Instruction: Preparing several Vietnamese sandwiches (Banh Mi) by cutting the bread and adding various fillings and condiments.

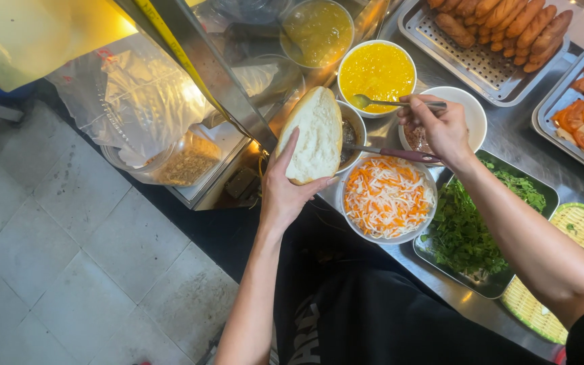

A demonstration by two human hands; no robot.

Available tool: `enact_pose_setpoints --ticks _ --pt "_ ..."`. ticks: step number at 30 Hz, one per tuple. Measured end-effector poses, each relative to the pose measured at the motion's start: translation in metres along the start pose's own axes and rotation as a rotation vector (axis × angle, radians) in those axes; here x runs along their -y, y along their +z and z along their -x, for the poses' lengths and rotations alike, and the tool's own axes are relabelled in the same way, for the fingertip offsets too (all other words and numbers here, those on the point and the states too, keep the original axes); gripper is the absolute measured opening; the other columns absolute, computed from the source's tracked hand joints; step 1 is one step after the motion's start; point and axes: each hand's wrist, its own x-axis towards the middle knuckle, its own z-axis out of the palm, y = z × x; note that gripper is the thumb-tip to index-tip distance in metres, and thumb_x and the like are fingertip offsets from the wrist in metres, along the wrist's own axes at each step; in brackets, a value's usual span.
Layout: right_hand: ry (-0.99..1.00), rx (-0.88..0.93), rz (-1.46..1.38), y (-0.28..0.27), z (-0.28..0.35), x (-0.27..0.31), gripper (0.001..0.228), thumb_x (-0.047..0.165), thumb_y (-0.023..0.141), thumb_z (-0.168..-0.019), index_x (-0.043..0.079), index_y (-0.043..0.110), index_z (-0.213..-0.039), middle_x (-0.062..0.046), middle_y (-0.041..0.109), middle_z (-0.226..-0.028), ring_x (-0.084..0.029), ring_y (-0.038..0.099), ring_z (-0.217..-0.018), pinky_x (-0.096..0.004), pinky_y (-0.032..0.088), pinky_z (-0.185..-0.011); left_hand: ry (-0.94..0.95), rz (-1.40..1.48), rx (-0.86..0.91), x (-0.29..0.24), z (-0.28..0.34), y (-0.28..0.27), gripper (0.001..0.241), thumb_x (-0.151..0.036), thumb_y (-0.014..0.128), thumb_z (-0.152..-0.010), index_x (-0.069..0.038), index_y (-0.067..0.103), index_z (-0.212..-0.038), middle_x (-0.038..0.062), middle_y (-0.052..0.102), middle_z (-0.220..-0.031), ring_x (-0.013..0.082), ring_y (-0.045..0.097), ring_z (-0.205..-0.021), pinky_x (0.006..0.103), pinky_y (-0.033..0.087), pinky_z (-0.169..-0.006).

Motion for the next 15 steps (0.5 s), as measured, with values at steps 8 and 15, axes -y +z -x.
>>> enact_pose_setpoints --ticks 8,15 --pt "-0.029 -0.045 -0.007 0.010 0.001 0.002 0.032 0.022 0.057 -0.112 -0.005 0.067 -0.126 -0.009 0.074 -0.101 -0.013 0.070 -0.090 -0.026 0.054 -0.078 -0.019 -0.037 0.004 0.005 -0.003 0.000 0.103 -0.002 0.094 -0.063 -0.014 0.045 -0.153 0.013 0.059 -0.142 0.0196 0.072 -0.106 0.0266 0.067 -0.060" --pt "0.163 -0.118 -0.385 -0.001 -0.003 -0.006 0.027 0.020 0.058 -0.110 -0.002 0.068 -0.123 -0.009 0.073 -0.099 -0.015 0.069 -0.088 -0.027 0.055 -0.078 0.190 -0.247 -0.054 0.021 -0.011 -0.001 0.110 -0.015 0.102 -0.058 -0.010 0.046 -0.153 0.021 0.062 -0.138 0.0310 0.066 -0.123 0.0402 0.056 -0.100"
